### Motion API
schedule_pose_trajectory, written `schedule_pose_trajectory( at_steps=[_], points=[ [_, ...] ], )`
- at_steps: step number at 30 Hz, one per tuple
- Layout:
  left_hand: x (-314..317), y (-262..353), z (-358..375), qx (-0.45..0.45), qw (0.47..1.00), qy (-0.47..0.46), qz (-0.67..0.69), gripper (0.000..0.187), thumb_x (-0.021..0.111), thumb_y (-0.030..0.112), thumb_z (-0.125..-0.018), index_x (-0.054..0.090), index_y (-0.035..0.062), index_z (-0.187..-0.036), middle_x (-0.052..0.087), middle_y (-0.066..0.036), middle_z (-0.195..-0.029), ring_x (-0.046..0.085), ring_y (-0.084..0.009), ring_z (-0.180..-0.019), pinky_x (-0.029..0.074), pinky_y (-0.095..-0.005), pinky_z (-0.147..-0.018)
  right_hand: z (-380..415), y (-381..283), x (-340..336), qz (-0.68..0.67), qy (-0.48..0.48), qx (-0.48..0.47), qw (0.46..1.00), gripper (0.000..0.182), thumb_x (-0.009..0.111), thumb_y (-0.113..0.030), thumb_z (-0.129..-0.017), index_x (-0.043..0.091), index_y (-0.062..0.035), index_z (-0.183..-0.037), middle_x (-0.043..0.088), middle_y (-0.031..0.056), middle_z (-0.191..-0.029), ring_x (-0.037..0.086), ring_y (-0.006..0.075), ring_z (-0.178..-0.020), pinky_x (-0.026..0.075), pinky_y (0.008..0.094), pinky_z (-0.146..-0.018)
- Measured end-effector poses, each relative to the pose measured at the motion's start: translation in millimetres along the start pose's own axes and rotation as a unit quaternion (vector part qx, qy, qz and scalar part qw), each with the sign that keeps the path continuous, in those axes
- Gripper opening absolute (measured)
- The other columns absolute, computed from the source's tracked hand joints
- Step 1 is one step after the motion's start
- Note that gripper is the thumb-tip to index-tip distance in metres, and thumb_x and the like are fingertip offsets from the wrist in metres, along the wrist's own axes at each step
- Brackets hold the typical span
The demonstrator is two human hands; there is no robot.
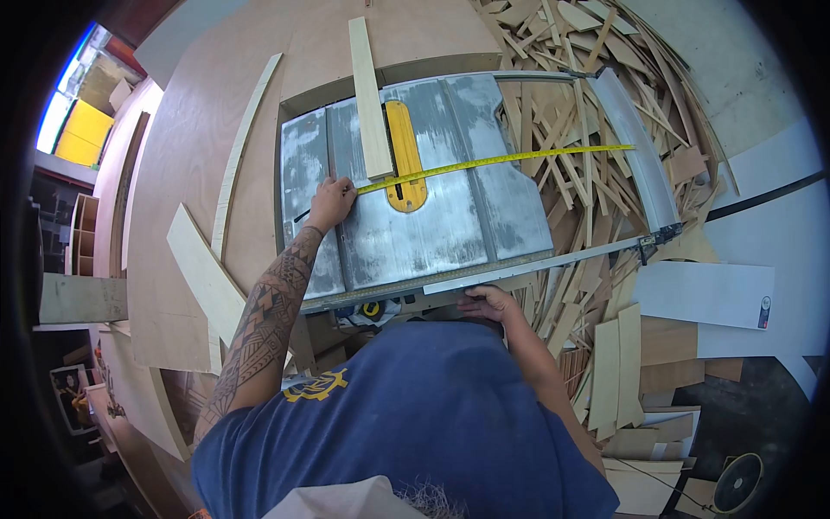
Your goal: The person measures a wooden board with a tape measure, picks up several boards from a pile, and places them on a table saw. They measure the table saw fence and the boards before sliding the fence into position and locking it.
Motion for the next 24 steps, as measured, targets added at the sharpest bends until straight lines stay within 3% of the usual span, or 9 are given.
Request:
schedule_pose_trajectory(
  at_steps=[2,5,7,8,12,14,21,23,24],
  points=[
    [2,-3,-1,0.005,1.0,-0.002,-0.001,0.024,0.063,0.037,-0.098,0.071,0.0174,-0.111,0.064,-0.015,-0.119,0.06,-0.0407,-0.118,0.052,-0.0589,-0.094,-6,17,9,-0.102,-0.074,0.039,0.991,0.029,0.078,-0.016,-0.087,0.072,0.0009,-0.109,0.076,0.0136,-0.103,0.074,0.0246,-0.095,0.059,0.0452,-0.092],
    [-3,-10,-5,0.001,1.0,-0.005,0.008,0.024,0.064,0.036,-0.098,0.071,0.0169,-0.11,0.065,-0.016,-0.12,0.06,-0.0417,-0.118,0.052,-0.0589,-0.094,1,9,10,0.096,0.137,-0.036,0.985,0.032,0.08,-0.019,-0.084,0.071,0.0048,-0.104,0.076,0.0208,-0.102,0.075,0.0341,-0.097,0.058,0.0479,-0.093],
    [-3,-19,-2,-0.007,1.0,-0.01,0.012,0.024,0.065,0.036,-0.097,0.071,0.0166,-0.11,0.065,-0.016,-0.12,0.061,-0.0421,-0.117,0.052,-0.0589,-0.095,54,-38,46,0.412,0.407,-0.209,0.787,0.037,0.081,-0.021,-0.081,0.07,0.0092,-0.1,0.074,0.0293,-0.102,0.072,0.0451,-0.099,0.056,0.0489,-0.091],
    [-4,-21,-2,0.007,1.0,-0.001,0.016,0.023,0.065,0.035,-0.097,0.071,0.0156,-0.109,0.066,-0.018,-0.116,0.062,-0.0435,-0.114,0.053,-0.0573,-0.094,66,-42,54,0.371,0.439,-0.22,0.788,0.049,0.085,-0.026,-0.078,0.067,0.013,-0.102,0.071,0.0349,-0.105,0.068,0.0509,-0.104,0.054,0.0494,-0.091],
    [-9,-16,0,0.016,1.0,0.015,0.007,0.023,0.067,0.034,-0.096,0.072,0.0145,-0.107,0.067,-0.021,-0.112,0.063,-0.045,-0.11,0.054,-0.0554,-0.093,45,-39,23,0.435,0.355,-0.199,0.803,0.047,0.083,-0.026,-0.081,0.069,0.0098,-0.107,0.074,0.0295,-0.104,0.072,0.0456,-0.1,0.056,0.0477,-0.089],
    [-9,-14,1,0.016,1.0,0.016,0.005,0.023,0.067,0.034,-0.096,0.072,0.0143,-0.107,0.067,-0.021,-0.111,0.063,-0.045,-0.11,0.053,-0.0553,-0.094,4,-7,-7,0.172,0.139,-0.124,0.967,0.043,0.082,-0.028,-0.084,0.07,0.0052,-0.11,0.076,0.0197,-0.101,0.075,0.0382,-0.097,0.058,0.0447,-0.088],
    [0,-22,9,-0.009,1.0,-0.029,-0.004,0.024,0.066,0.034,-0.096,0.071,0.0152,-0.111,0.067,-0.018,-0.118,0.061,-0.0432,-0.116,0.053,-0.057,-0.095,-4,21,8,-0.045,0.043,0.003,0.998,0.044,0.08,-0.025,-0.085,0.068,0.0025,-0.117,0.075,0.0211,-0.103,0.074,0.039,-0.1,0.058,0.0454,-0.09],
    [1,-34,11,-0.008,1.0,-0.021,0.001,0.024,0.066,0.033,-0.096,0.071,0.0148,-0.111,0.067,-0.019,-0.117,0.061,-0.0433,-0.115,0.053,-0.0562,-0.095,49,-29,37,0.389,0.395,-0.112,0.824,0.047,0.08,-0.025,-0.081,0.067,0.0056,-0.115,0.073,0.0304,-0.104,0.07,0.0475,-0.105,0.055,0.0486,-0.094],
    [1,-38,13,-0.013,1.0,-0.011,0.003,0.024,0.067,0.033,-0.096,0.071,0.0144,-0.111,0.067,-0.019,-0.116,0.062,-0.0434,-0.113,0.053,-0.0553,-0.095,57,-27,43,0.357,0.473,-0.157,0.79,0.05,0.08,-0.026,-0.079,0.067,0.0092,-0.112,0.07,0.0357,-0.104,0.065,0.0532,-0.108,0.052,0.0514,-0.097]
  ],
)
Point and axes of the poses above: each hand's wrist, its own z-axis away from the middle knuckle, its own x-axis out of the palm, y = z × x, the point moved 7 cm from there along -z, towards the middle knuckle
